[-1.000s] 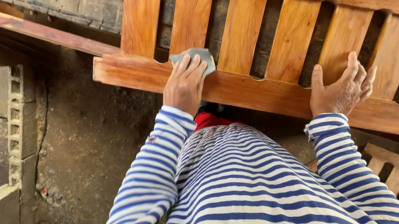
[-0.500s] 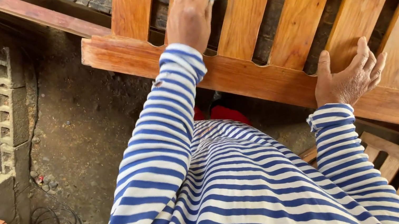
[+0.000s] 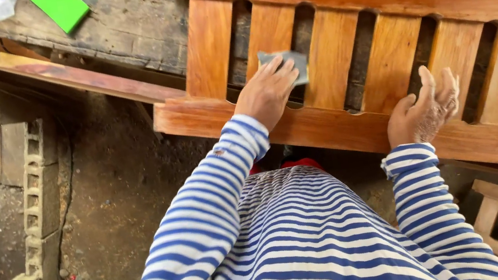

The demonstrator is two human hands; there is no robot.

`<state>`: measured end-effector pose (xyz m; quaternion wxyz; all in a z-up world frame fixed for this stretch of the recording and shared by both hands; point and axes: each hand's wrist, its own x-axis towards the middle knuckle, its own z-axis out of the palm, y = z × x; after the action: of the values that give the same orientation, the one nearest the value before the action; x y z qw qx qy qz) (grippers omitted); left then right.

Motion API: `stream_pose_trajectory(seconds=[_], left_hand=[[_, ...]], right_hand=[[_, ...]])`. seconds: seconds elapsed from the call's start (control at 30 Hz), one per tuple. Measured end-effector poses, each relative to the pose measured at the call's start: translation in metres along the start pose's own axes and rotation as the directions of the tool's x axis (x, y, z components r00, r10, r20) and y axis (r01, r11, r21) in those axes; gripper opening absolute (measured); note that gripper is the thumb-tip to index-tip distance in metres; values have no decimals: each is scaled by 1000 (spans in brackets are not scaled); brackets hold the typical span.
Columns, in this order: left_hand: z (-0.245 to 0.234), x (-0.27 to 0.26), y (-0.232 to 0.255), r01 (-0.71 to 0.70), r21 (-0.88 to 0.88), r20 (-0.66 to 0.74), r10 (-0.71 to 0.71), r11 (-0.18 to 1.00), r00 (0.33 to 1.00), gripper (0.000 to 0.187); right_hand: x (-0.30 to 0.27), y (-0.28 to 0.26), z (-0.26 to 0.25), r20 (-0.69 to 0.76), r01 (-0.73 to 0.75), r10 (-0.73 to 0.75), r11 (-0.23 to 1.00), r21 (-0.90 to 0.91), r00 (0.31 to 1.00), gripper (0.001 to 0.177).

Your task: The person sands the surface of a wooden slatted bench using a sanding block. They move the block back and forth along the slats and edges, occasionally pausing to feel the surface with their hand.

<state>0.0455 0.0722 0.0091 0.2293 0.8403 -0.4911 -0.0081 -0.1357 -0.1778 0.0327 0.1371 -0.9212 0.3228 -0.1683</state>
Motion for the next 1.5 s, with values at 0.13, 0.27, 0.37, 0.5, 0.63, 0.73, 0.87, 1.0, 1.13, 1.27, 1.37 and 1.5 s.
stream_pose_trajectory(seconds=[0.13,0.27,0.37,0.5,0.63,0.73,0.87,1.0,1.13,1.27,1.37,1.5], left_hand=[[1,48,-43,19,154,54,-28,988,998,36],[-25,59,-56,150,-150,-104,-167,977,980,25],[-64,20,-67,11,-118,-220,-37,993,975,30],[-117,-43,-71,-80,-84,-107,71,993,992,30],[-107,-90,-92,-46,-6,160,46,999,986,34],[-88,-77,-111,-64,39,177,56,997,983,37],[-89,-8,-133,-77,245,52,66,966,996,36],[-59,-4,-154,27,85,3,-27,996,1000,32],[-86,-51,-111,-99,125,79,90,987,993,31],[-95,-115,-86,56,-146,127,-37,988,991,34],[-90,-91,-97,-58,-105,103,69,993,992,32],[-73,-26,-120,-108,-69,49,112,992,993,34]], right_hand=[[-5,-35,20,78,-62,59,998,30,995,56],[-7,-55,39,181,-177,183,983,-48,966,63],[-3,-86,24,225,-219,243,968,-127,944,65],[-2,-90,27,102,-157,170,979,-127,980,62],[1,-98,22,114,-198,208,976,-91,972,59],[1,-101,17,124,-210,220,974,-83,968,58],[2,-101,19,133,-223,230,973,-67,964,56],[-1,-101,21,101,-194,200,979,-68,975,55],[-2,-98,20,79,-173,178,982,-69,981,52],[-2,-98,21,61,-158,160,986,-46,985,53],[-2,-98,22,68,-156,161,986,-62,985,52],[-2,-101,19,74,-172,176,983,-65,982,51]])
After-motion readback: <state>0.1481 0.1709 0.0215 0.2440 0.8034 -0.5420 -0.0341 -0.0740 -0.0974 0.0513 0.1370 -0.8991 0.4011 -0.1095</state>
